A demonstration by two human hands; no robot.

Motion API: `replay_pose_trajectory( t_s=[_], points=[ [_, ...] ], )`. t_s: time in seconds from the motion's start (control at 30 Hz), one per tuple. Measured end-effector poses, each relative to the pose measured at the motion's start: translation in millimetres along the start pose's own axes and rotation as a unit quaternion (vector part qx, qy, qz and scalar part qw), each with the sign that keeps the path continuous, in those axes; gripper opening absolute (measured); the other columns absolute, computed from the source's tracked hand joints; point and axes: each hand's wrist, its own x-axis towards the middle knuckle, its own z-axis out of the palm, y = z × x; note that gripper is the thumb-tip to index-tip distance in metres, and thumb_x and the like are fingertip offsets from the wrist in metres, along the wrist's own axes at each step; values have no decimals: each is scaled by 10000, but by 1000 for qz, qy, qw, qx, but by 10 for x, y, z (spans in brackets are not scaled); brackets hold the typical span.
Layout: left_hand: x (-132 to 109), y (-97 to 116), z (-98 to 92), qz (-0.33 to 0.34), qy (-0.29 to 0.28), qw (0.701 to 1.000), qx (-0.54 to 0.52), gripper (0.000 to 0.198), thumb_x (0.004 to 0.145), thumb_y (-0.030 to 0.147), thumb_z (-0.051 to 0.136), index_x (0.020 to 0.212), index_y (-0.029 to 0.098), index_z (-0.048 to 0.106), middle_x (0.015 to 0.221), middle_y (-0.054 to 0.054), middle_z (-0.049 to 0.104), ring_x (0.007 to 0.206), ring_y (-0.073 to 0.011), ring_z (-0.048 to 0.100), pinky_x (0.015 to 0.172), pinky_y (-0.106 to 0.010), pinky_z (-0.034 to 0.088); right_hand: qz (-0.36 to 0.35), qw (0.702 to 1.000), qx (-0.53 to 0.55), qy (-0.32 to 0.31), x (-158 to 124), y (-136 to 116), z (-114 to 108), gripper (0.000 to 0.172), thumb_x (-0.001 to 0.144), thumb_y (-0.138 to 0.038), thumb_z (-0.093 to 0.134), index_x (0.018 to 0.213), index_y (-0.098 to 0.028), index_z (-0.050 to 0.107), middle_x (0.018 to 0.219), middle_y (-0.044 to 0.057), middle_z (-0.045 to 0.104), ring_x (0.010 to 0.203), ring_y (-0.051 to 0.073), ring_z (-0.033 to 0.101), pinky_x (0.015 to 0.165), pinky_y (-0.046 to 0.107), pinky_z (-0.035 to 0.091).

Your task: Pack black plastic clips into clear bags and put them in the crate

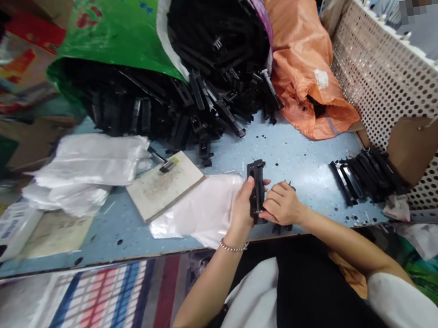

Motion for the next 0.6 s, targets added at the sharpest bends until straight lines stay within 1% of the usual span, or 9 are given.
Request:
replay_pose_trajectory(
  t_s=[0.1,0.17,0.2,0.23,0.3,0.37,0.43,0.53,0.6],
  points=[
    [67,-115,-84,38,23,999,31,632,807,598,672,1236,149,557,1092,-89,655,963,-173,615,833,-277,489,-47,998,5,-34,95,95,20,453,1009,-450,438,640,-196,505,656,47,500,700,195,410,653,366,268],
    [134,-246,-171,48,48,996,49,651,833,486,671,1347,153,452,1125,-93,636,1003,-182,614,910,-311,482,-54,992,40,-103,242,243,77,460,1015,-475,423,663,-199,529,663,42,516,708,193,433,665,365,287],
    [161,-333,-207,47,55,995,69,639,854,435,643,1374,145,411,1128,-103,630,1006,-192,618,925,-336,484,-34,989,55,-136,345,351,138,463,1029,-474,386,697,-200,553,691,45,541,728,195,453,689,364,311],
    [178,-435,-228,49,56,992,100,609,876,391,602,1386,135,390,1143,-120,623,1023,-207,620,943,-366,484,8,986,60,-158,469,481,227,465,1044,-463,342,744,-199,580,739,54,571,762,200,475,723,364,335],
    [176,-665,-220,82,45,977,190,537,912,323,521,1393,122,394,1247,-163,583,1158,-247,583,1043,-432,438,144,975,32,-164,765,783,485,449,1061,-412,285,881,-179,623,884,89,621,863,223,509,815,369,371],
    [140,-890,-157,138,33,948,286,504,930,275,467,1407,118,421,1405,-191,475,1348,-271,451,1165,-470,324,289,946,-11,-149,1085,1092,809,374,1047,-391,356,1121,-133,617,1094,143,617,1023,271,508,897,385,378],
    [103,-1048,-98,183,21,922,341,519,923,220,437,1433,122,427,1521,-187,349,1458,-274,304,1224,-483,231,381,910,-1,-161,1366,1350,1113,386,1016,-371,453,1254,-88,566,1258,198,549,1148,317,467,973,410,358],
    [122,-1061,-144,195,-5,914,355,548,892,187,469,1437,135,446,1544,-171,333,1472,-287,283,1226,-519,226,467,868,41,-165,1600,1572,1368,345,996,-292,463,1186,-27,574,1240,252,532,1096,317,502,949,414,388],
    [209,-906,-270,192,-7,928,320,527,908,245,511,1425,155,463,1495,-163,415,1424,-292,366,1205,-539,266,475,864,64,-155,1585,1576,1367,318,1011,-252,367,1098,-42,590,1100,217,584,975,270,539,882,380,424]
  ],
)
